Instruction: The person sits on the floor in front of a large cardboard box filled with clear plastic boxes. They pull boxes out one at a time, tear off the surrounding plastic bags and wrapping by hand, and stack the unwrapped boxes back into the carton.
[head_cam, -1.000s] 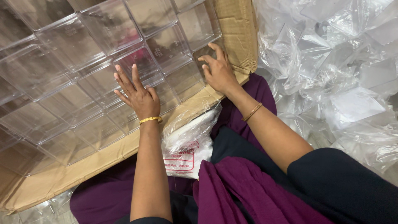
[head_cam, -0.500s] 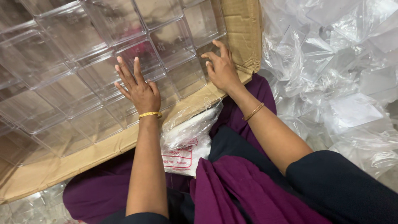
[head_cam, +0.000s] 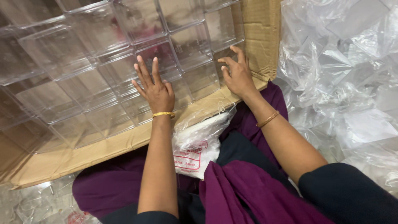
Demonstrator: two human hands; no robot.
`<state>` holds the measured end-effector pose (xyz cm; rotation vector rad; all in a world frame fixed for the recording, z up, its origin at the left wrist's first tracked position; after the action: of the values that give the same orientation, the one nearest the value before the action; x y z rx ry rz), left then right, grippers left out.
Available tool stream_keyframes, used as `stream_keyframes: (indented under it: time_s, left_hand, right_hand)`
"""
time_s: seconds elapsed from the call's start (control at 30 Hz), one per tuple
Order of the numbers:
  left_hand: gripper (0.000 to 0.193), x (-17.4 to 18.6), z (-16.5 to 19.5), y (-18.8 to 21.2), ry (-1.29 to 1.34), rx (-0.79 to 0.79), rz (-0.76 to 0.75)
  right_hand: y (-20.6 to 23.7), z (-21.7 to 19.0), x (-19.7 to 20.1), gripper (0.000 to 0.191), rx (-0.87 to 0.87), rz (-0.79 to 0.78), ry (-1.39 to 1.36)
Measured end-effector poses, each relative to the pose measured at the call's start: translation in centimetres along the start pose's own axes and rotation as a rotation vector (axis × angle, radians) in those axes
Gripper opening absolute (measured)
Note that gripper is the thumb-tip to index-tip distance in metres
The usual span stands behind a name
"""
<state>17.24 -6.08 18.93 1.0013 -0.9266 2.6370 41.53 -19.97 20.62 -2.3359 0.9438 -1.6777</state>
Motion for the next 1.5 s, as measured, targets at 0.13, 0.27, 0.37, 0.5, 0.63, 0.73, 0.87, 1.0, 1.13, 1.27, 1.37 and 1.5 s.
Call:
stream_keyframes:
  time_s: [0.13,0.27,0.37,0.5,0.63,0.73,0.87,1.0,1.13,1.27,1.37,1.5]
  left_hand:
    - [0.083,-0.05,-0.06,0.14,-0.006,0.01,-0.016]
    - [0.082,0.03,0.08,0.09,-0.028,0.0,-0.01]
    - [0.082,0.02,0.1,0.14,-0.02,0.004,-0.016]
    - [0.083,0.04,0.03,0.15,-0.019,0.017,-0.024]
    - [0.083,-0.01,-0.07,0.22,-0.02,0.028,-0.034]
    - [0.083,0.07,-0.13,0.27,-0.033,0.028,-0.033]
    - [0.083,0.13,-0.06,0.14,-0.027,0.019,-0.024]
    - [0.083,0.18,0.0,0.34,-0.023,0.023,-0.028]
    - [0.081,0.27,0.08,0.33,-0.028,0.023,-0.024]
    - [0.081,0.21,0.07,0.35,-0.01,0.016,-0.03]
    - [0.081,0.13,0.05,0.29,0.002,0.008,-0.025]
    - [0.082,-0.06,-0.16,0.31,-0.019,0.024,-0.03]
  right_hand:
    - [0.12,0.08,0.06,0.025,-0.008,-0.015,-0.018]
    - [0.02,0.33,-0.1,0.025,-0.04,-0.032,-0.053]
    - [0.01,0.05,0.03,0.024,-0.017,-0.015,-0.039]
    - [0.03,-0.1,0.17,0.024,-0.021,-0.008,-0.04]
    - [0.04,-0.03,0.13,0.024,-0.043,-0.031,-0.084]
    - [0.07,-0.04,0.12,0.023,-0.051,-0.033,-0.068]
    - [0.09,-0.33,0.39,0.023,-0.035,-0.01,-0.054]
    - [0.14,-0.13,0.28,0.022,-0.075,-0.044,-0.092]
    - [0.03,-0.38,0.53,0.022,-0.049,-0.024,-0.072]
    - [0.19,-0.18,0.41,0.022,-0.046,-0.031,-0.077]
    - [0.23,-0.06,0.29,0.023,-0.043,-0.036,-0.102]
    - [0.06,-0.05,0.21,0.023,-0.04,-0.036,-0.065]
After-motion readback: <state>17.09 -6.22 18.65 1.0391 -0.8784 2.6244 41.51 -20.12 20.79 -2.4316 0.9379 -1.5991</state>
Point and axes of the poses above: each hand's wrist, its own y-axis away from the middle knuckle, its own x-axis out of the back of the hand, z = x × y, the point moved 9 cm from there along -y, towards the middle knuckle, and after that the axes turned 11 degrees about y, right-handed, at the moved point
